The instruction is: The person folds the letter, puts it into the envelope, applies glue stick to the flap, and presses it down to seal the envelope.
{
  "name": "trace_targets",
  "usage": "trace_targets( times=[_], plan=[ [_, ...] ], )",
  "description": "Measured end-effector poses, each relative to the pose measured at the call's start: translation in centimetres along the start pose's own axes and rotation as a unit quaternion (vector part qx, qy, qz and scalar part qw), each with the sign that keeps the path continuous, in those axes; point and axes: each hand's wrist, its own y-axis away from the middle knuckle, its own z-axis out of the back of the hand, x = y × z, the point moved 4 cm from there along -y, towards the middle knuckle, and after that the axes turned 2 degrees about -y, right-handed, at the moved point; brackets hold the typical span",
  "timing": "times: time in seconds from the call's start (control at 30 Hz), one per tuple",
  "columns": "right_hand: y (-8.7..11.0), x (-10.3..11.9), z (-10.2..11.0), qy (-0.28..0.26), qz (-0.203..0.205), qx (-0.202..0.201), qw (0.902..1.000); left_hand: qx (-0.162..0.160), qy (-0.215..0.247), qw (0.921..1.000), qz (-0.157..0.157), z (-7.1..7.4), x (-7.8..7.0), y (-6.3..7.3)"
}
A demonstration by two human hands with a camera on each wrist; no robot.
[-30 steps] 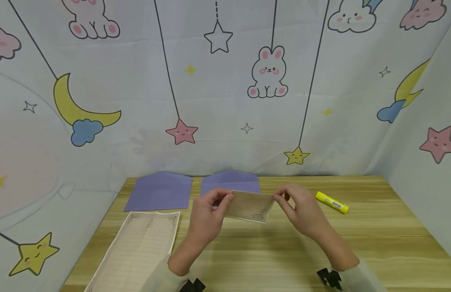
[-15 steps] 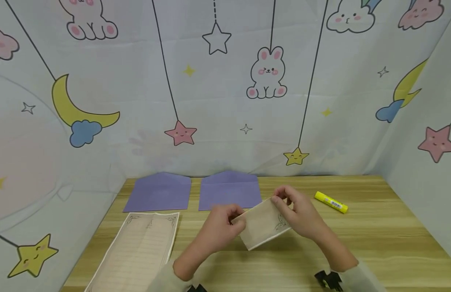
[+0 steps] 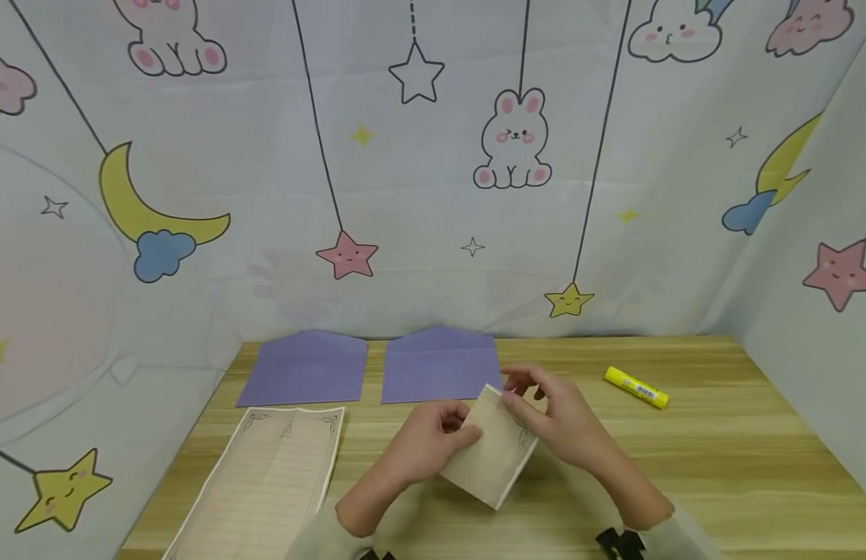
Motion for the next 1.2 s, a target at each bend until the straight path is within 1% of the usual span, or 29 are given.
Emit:
trace_targets(
  times=[0.07,0.13,0.2,0.27,0.37,0.47,0.57,0.67,0.8,0.9,1.03,1.2],
  plan=[
    [0.0,-0.3,0.4,0.005,-0.015,-0.019,0.9997,-0.018,0.026,0.9993,0.021,0.6,0.3,-0.1],
    [0.0,-0.6,0.8,-0.003,-0.040,-0.033,0.9986,-0.036,0.060,0.9968,0.039,1.1,0.6,-0.2],
    [0.0,-0.9,0.9,-0.024,-0.070,-0.039,0.9965,-0.049,0.096,0.9927,0.053,1.6,0.7,-0.2],
    [0.0,-1.3,0.7,-0.057,-0.104,-0.034,0.9923,-0.060,0.123,0.9885,0.063,1.9,0.8,-0.2],
    [0.0,-1.7,0.0,-0.121,-0.155,-0.016,0.9803,-0.074,0.156,0.9822,0.074,2.2,0.8,-0.2],
    [0.1,-1.9,-0.9,-0.180,-0.200,0.008,0.9630,-0.081,0.183,0.9763,0.081,2.0,0.9,-0.2],
    [0.2,-1.8,-1.7,-0.219,-0.229,0.026,0.9480,-0.081,0.204,0.9720,0.084,1.7,1.1,-0.3],
    [0.3,-1.8,-2.1,-0.239,-0.239,0.041,0.9402,-0.077,0.215,0.9693,0.091,1.4,1.3,-0.4],
    [0.5,-2.0,-2.4,-0.248,-0.234,0.056,0.9383,-0.075,0.217,0.9683,0.098,1.2,1.4,-0.4],
    [0.5,-2.1,-2.5,-0.250,-0.230,0.059,0.9385,-0.074,0.221,0.9670,0.103,1.1,1.5,-0.4],
    [0.6,-2.3,-2.5,-0.243,-0.228,0.049,0.9417,-0.070,0.225,0.9660,0.106,0.9,1.6,-0.4],
    [0.6,-2.5,-2.3,-0.219,-0.235,0.030,0.9467,-0.059,0.213,0.9702,0.100,1.1,1.9,-0.4]
  ],
)
